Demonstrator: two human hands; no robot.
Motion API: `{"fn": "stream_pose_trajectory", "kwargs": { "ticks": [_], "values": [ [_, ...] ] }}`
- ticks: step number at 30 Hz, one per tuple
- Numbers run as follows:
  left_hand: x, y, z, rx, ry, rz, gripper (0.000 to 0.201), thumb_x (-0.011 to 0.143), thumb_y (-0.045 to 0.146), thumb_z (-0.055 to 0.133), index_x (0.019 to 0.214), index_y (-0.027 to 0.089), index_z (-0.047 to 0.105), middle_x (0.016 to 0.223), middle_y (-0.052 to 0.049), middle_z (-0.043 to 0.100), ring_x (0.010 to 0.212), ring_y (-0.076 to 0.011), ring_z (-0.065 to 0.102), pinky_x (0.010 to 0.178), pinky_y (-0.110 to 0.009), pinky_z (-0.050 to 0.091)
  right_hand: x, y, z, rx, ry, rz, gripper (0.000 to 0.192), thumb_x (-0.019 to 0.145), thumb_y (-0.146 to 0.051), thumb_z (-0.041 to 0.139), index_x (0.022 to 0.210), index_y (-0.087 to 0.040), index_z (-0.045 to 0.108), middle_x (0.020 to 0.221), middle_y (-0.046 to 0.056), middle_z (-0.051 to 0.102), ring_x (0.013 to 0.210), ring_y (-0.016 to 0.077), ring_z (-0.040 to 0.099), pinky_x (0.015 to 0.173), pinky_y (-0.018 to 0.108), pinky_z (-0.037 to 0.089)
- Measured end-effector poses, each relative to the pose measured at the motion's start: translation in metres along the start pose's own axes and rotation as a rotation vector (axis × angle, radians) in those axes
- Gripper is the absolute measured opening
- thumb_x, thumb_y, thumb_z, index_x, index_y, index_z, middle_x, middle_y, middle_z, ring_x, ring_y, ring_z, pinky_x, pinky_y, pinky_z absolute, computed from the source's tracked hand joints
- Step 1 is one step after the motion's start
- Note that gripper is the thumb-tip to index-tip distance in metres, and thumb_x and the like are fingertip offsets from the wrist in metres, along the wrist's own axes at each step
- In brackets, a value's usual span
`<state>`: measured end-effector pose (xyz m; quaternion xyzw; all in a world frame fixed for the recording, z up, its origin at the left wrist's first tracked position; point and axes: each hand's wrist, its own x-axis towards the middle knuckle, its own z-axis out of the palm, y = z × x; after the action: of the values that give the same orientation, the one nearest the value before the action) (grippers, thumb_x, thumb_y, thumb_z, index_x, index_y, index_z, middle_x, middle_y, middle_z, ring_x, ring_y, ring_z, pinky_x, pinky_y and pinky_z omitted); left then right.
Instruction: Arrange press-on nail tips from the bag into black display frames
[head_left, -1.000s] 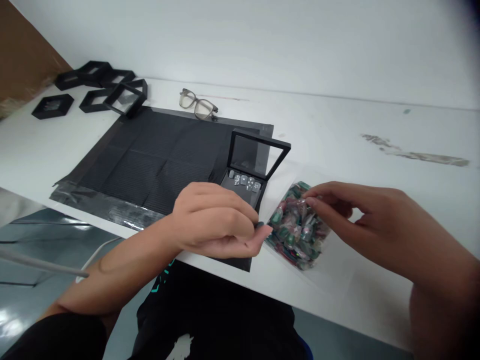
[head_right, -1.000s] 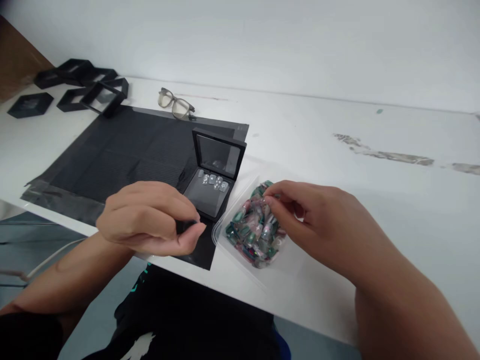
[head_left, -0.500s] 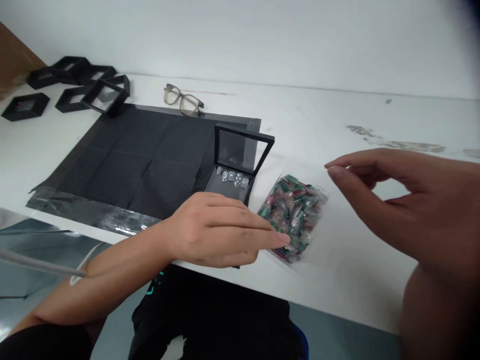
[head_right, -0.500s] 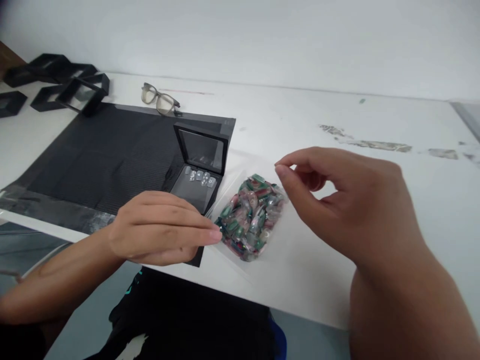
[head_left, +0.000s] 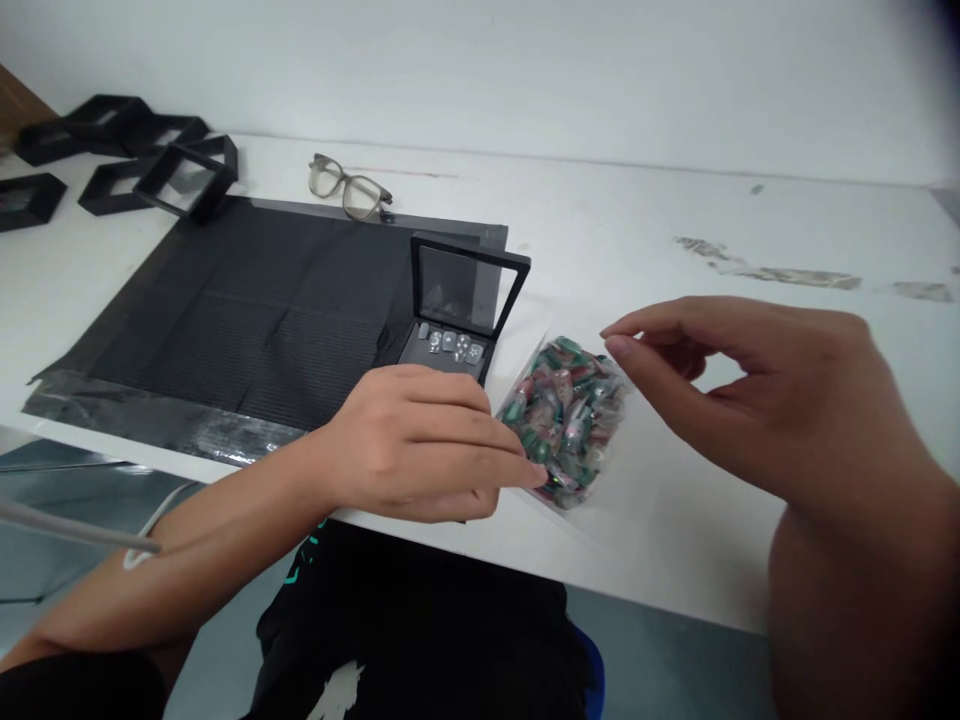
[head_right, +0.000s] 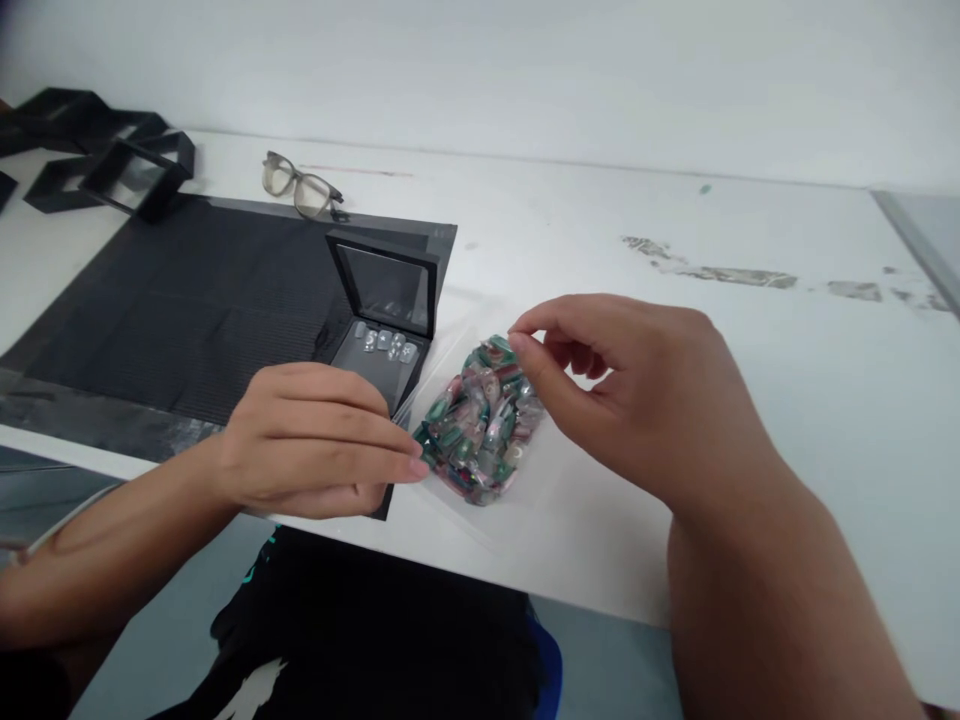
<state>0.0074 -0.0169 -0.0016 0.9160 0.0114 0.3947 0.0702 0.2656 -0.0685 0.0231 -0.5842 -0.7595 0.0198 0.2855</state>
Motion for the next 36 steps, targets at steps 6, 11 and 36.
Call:
{"fn": "stream_pose_trajectory", "kwargs": {
  "ticks": [6,11,36],
  "values": [
    [-0.001,0.002,0.001,0.014,-0.217,-0.093,0.020,0.088,0.021,0.063,0.105,0.019,0.073,0.093,0.003,0.079,0.101,-0.0213,0.069,0.085,-0.036,0.056,-0.001,0.006,-0.004,0.187,-0.387,-0.174,0.015,0.088,-0.038,0.065,0.093,-0.028,0.074,0.089,0.004,0.069,0.083,0.0213,0.060,0.068,0.035,0.046],
    [0.000,0.004,0.002,-0.034,-0.322,-0.132,0.020,0.093,0.032,0.059,0.090,0.019,0.073,0.091,0.002,0.078,0.106,-0.0224,0.066,0.088,-0.036,0.049,-0.006,0.012,0.006,0.124,-0.469,-0.186,0.017,0.089,-0.036,0.062,0.101,-0.029,0.072,0.095,0.003,0.070,0.090,0.0226,0.061,0.077,0.038,0.048],
    [0.000,0.004,0.003,-0.079,-0.315,-0.154,0.019,0.094,0.033,0.060,0.087,0.019,0.072,0.089,0.003,0.078,0.108,-0.0204,0.066,0.091,-0.034,0.050,-0.008,0.012,0.007,0.056,-0.646,-0.086,0.017,0.094,-0.040,0.053,0.091,-0.026,0.063,0.077,-0.001,0.063,0.071,0.0184,0.058,0.074,0.040,0.046]
  ]
}}
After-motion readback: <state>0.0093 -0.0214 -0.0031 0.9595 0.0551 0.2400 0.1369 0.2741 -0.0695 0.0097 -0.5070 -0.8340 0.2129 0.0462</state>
